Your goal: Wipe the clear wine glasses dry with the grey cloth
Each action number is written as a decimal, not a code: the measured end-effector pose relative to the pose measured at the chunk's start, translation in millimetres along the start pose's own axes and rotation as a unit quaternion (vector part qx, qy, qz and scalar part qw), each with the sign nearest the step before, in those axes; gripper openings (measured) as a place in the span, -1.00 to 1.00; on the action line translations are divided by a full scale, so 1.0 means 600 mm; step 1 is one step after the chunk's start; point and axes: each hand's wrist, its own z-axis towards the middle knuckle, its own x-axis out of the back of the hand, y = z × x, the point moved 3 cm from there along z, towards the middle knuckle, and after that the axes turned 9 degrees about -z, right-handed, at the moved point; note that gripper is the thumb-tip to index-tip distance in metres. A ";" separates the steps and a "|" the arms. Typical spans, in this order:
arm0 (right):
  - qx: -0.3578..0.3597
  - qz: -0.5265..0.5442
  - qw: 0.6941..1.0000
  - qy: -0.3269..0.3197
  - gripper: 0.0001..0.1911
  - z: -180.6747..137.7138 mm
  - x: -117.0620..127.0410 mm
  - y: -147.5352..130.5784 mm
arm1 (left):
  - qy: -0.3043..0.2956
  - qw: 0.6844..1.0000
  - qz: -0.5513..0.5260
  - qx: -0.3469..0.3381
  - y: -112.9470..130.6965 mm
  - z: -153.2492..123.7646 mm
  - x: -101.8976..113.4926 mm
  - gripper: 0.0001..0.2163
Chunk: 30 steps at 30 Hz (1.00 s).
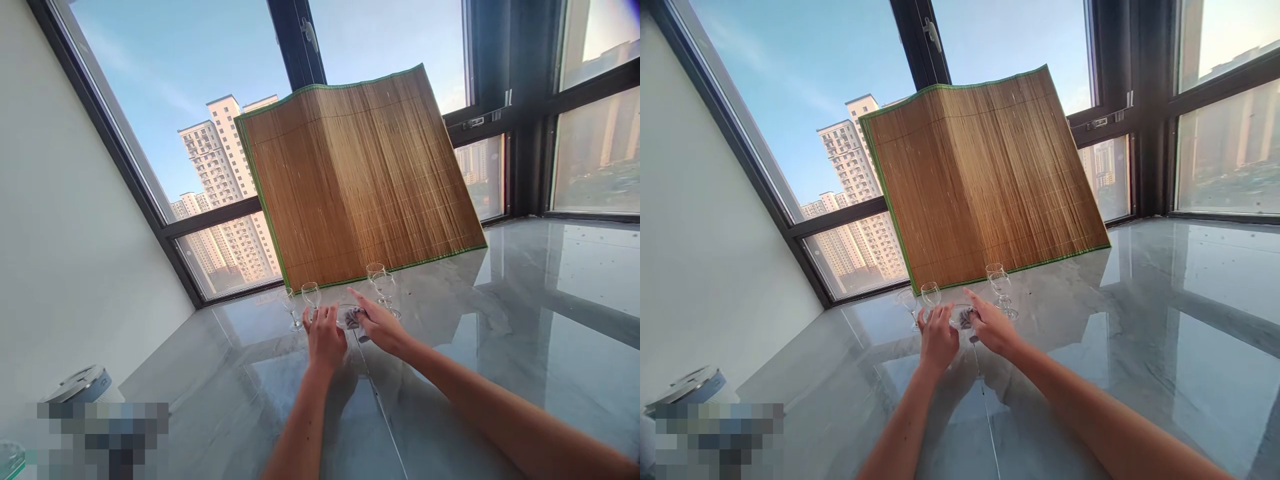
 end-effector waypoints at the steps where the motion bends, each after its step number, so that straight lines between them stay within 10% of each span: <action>1: -0.002 0.012 1.000 -0.016 -0.39 0.000 0.000 0.000 | -0.001 1.000 0.003 -0.001 -0.002 0.000 -0.001 -0.52; 10: 0.070 0.067 0.985 -0.141 -0.04 -0.011 0.003 -0.020 | 0.023 0.999 0.038 0.009 -0.006 0.001 0.003 -0.53; 17: 0.052 0.091 0.992 -0.069 -0.23 -0.006 0.006 -0.023 | -0.003 1.000 0.008 0.000 -0.001 0.002 0.002 -0.47; 30: -0.083 0.337 0.929 -0.132 -0.37 -0.018 0.032 -0.047 | 0.009 0.992 -0.100 0.074 -0.009 0.001 -0.007 -0.76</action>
